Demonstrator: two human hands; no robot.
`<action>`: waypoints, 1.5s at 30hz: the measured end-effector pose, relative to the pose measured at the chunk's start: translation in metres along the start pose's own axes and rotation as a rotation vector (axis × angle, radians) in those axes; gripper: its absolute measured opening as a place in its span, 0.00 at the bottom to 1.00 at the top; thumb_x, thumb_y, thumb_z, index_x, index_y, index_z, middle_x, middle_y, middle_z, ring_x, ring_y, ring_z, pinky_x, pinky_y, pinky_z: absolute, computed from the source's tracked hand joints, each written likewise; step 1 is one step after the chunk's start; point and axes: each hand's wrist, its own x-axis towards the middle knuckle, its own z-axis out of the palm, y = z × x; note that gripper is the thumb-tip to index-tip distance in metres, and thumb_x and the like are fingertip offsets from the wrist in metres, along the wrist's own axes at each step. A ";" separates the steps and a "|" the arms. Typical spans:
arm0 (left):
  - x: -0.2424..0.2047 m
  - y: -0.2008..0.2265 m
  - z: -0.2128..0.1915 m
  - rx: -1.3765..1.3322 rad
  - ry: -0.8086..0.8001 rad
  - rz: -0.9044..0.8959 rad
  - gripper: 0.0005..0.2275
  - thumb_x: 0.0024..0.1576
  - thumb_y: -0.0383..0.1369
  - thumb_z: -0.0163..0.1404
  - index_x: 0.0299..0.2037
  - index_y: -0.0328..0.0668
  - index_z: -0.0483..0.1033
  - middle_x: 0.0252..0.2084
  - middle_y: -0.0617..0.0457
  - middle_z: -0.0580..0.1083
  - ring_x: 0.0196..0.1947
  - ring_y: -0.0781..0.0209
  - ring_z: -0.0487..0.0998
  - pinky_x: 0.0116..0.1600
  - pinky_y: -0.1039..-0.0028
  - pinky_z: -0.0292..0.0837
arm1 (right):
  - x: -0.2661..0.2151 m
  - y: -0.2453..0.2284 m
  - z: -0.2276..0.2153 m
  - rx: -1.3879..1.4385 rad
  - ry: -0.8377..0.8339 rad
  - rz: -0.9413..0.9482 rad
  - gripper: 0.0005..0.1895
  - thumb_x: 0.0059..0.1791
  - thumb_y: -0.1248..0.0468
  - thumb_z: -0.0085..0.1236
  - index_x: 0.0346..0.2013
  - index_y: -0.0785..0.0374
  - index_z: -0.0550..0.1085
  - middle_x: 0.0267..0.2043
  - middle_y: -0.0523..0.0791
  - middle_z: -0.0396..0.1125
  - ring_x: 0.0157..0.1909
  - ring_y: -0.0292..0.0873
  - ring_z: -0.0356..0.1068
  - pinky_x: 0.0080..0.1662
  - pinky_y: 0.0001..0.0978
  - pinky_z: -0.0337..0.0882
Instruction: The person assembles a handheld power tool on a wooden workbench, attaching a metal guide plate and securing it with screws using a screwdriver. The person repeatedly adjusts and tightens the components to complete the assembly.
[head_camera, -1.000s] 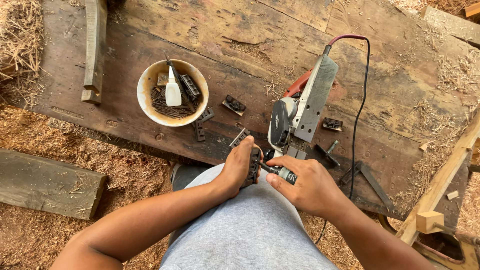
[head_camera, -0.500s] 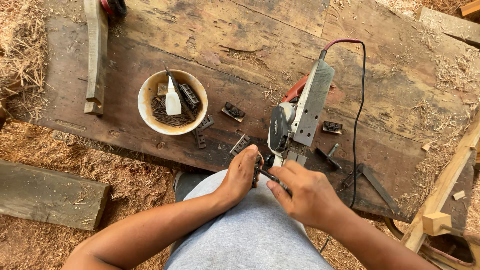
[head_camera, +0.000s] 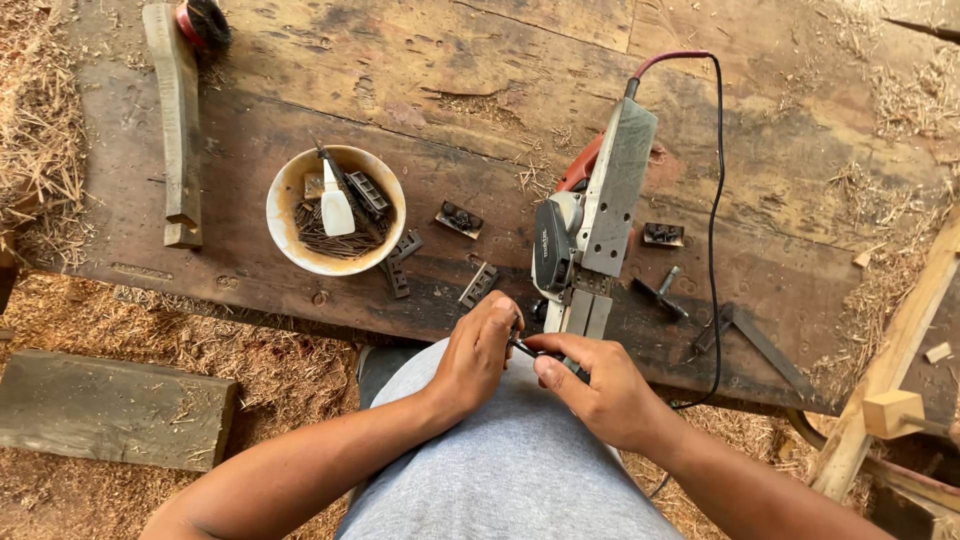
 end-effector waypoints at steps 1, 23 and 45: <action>-0.001 0.001 0.000 0.016 -0.001 0.011 0.20 0.67 0.46 0.30 0.32 0.39 0.67 0.26 0.53 0.64 0.24 0.64 0.67 0.32 0.69 0.67 | -0.001 -0.001 0.000 -0.005 -0.001 -0.012 0.25 0.51 0.55 0.50 0.55 0.70 0.74 0.51 0.53 0.77 0.53 0.47 0.77 0.55 0.37 0.73; 0.011 -0.003 -0.010 0.314 -0.033 0.239 0.17 0.65 0.41 0.32 0.36 0.35 0.69 0.28 0.46 0.70 0.29 0.58 0.70 0.38 0.65 0.66 | 0.005 0.020 0.021 0.643 0.012 0.197 0.20 0.50 0.62 0.55 0.51 0.74 0.77 0.25 0.43 0.66 0.19 0.31 0.59 0.23 0.26 0.58; -0.016 -0.197 -0.138 -0.685 0.406 -0.527 0.19 0.46 0.15 0.48 0.50 0.31 0.70 0.39 0.41 0.80 0.37 0.47 0.84 0.44 0.59 0.82 | 0.227 0.082 0.150 -0.340 0.368 -0.166 0.38 0.47 0.55 0.62 0.68 0.61 0.61 0.57 0.54 0.65 0.58 0.61 0.65 0.56 0.51 0.67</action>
